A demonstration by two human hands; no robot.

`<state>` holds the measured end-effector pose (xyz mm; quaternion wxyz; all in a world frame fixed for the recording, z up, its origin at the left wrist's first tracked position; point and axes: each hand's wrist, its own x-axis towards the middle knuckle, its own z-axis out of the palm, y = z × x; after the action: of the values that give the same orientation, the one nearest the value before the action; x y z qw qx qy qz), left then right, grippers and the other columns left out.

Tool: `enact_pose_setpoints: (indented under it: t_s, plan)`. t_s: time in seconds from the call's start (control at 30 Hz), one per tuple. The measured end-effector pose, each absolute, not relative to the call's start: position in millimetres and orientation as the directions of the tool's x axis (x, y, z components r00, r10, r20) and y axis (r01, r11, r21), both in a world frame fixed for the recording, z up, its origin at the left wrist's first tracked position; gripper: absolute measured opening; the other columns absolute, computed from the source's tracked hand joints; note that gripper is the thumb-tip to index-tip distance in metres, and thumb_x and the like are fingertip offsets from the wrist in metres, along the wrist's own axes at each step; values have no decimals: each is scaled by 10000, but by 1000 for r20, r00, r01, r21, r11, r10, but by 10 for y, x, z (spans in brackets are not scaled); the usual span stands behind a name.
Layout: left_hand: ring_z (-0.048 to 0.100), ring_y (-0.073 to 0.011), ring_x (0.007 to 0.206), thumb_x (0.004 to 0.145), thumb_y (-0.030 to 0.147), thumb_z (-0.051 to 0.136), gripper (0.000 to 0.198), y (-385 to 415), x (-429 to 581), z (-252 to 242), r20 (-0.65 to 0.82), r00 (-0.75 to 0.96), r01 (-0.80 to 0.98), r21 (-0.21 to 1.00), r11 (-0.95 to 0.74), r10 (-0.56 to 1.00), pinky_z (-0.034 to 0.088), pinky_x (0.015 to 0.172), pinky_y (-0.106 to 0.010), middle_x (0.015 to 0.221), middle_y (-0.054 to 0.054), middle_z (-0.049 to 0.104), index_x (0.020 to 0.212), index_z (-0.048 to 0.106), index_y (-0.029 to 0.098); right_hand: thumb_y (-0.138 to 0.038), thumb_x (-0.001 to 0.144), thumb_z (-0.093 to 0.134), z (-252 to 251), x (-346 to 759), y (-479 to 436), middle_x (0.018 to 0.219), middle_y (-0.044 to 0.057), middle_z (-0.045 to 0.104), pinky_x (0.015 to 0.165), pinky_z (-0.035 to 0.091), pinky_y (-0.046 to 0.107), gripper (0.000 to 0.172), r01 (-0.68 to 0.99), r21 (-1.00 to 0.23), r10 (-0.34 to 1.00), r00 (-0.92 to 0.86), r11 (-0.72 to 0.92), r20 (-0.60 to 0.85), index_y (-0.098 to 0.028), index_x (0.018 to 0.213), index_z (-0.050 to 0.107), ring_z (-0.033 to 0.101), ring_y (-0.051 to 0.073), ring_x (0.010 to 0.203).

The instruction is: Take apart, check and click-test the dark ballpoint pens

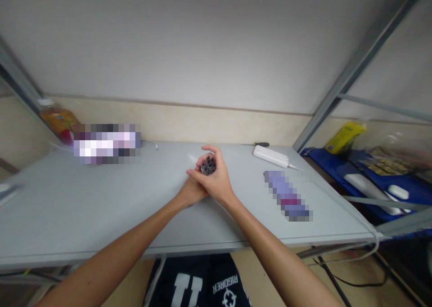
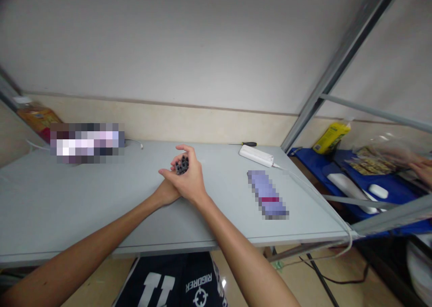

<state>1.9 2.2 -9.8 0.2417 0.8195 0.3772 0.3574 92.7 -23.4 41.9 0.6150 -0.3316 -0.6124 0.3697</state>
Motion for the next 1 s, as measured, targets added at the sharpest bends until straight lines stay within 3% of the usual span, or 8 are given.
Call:
enact_pose_setpoints:
  t_s: [0.23,0.7,1.0]
  plan:
    - [554,-229,1067,729,157,507,388,-74,51,12,451,396,345,734,-585,800,419,966,-386,1145,-143,597,1114,517,111,-157,636,641,460,928,-248,690,-45,550,676,436,262,319,56,-860,859,41,507,510,-207,922,509,525,113,631]
    - [526,-243,1116,725,200,519,448,-56,24,29,381,433,257,816,-518,817,388,998,-409,1190,-155,573,1160,492,99,-134,668,567,431,939,-234,698,-33,554,692,434,266,220,110,-837,840,33,536,542,-206,873,529,536,127,658]
    - [499,-274,1150,672,225,616,570,-76,-23,43,335,465,194,865,-464,819,351,1020,-444,1218,-169,549,1202,453,93,-158,696,579,462,1006,-240,698,-37,553,688,431,265,236,56,-832,833,-80,552,548,-204,920,520,524,119,644]
